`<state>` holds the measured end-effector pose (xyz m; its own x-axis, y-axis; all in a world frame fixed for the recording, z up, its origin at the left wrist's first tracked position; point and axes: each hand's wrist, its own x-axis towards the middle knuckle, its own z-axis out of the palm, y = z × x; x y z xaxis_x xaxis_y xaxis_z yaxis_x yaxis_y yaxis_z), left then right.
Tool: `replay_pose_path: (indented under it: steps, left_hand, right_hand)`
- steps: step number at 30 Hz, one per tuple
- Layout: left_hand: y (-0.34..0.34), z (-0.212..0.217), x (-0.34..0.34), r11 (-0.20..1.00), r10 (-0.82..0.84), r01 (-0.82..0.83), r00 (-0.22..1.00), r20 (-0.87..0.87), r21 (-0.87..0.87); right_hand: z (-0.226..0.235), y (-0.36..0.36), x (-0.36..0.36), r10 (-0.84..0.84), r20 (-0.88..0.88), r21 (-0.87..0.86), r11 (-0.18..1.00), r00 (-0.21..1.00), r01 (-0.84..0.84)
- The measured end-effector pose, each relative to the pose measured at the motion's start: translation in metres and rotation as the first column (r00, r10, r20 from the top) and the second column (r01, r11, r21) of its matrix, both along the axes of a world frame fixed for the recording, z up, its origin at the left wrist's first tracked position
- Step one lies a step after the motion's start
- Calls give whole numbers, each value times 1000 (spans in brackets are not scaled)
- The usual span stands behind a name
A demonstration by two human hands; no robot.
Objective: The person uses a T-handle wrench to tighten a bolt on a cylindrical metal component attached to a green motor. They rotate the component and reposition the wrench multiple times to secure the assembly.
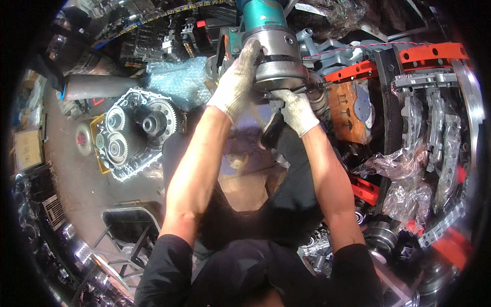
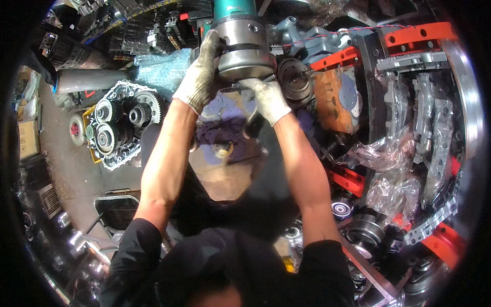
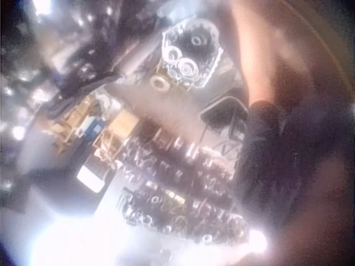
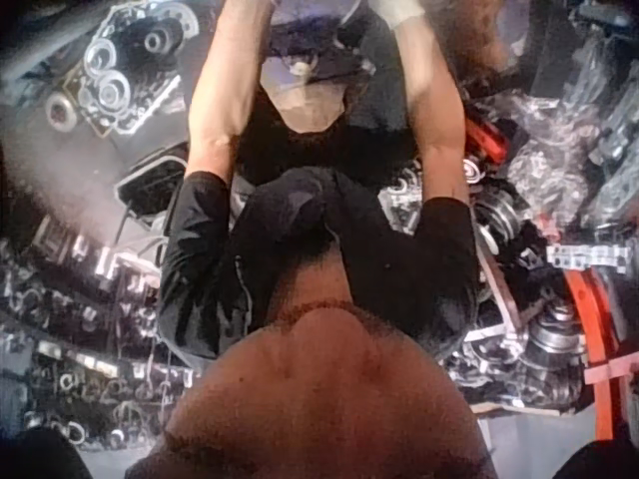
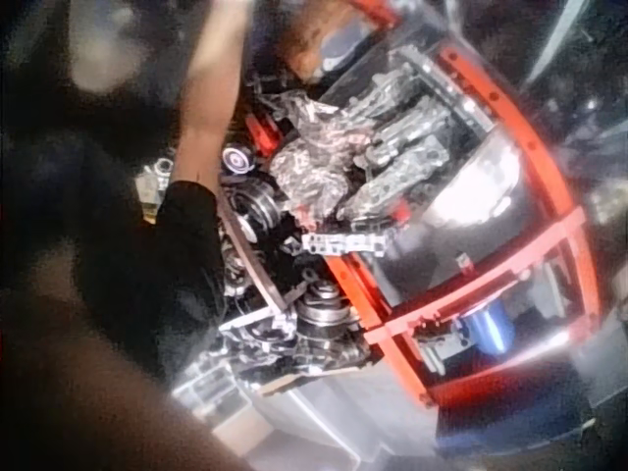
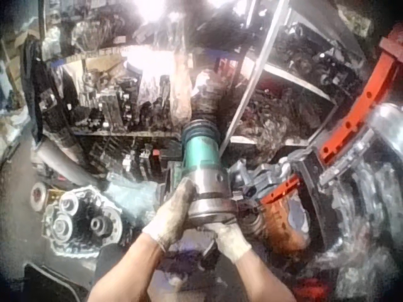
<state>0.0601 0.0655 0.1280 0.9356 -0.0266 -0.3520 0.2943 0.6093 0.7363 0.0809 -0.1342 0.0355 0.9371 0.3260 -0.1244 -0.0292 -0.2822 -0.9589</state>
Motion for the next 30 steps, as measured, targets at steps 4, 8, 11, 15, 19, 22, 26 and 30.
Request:
replay_pose_path:
  steps: [4,8,11,15,19,22,26,30]
  left_hand:
    - [7,-19,7,992,-71,73,997,24,-102]
    - [4,-40,3,980,-59,79,992,114,-182]
    - [-10,-48,-7,970,131,-115,989,64,-215]
    - [-22,-46,-9,943,236,-206,968,89,-261]
    - [-20,-36,-5,931,189,-164,981,45,-327]
    - [-19,-34,-5,935,198,-175,979,46,-309]
    - [-16,-43,-10,945,157,-105,976,150,-309]
    - [-6,-53,-15,955,65,16,963,261,-296]
  right_hand:
    - [-9,4,4,-88,-516,311,907,852,282]
    - [-19,1,-1,89,3,-44,995,996,-89]
    - [-25,-1,-4,132,92,-173,978,987,-114]
    - [-23,7,-8,135,178,-76,990,975,-123]
    - [-10,17,-10,59,43,-183,982,997,-51]
    - [-7,17,-12,177,255,-415,908,950,-58]
    - [-20,15,-9,31,-86,-6,999,996,-32]
    - [-37,18,-1,-88,-350,215,961,933,171]
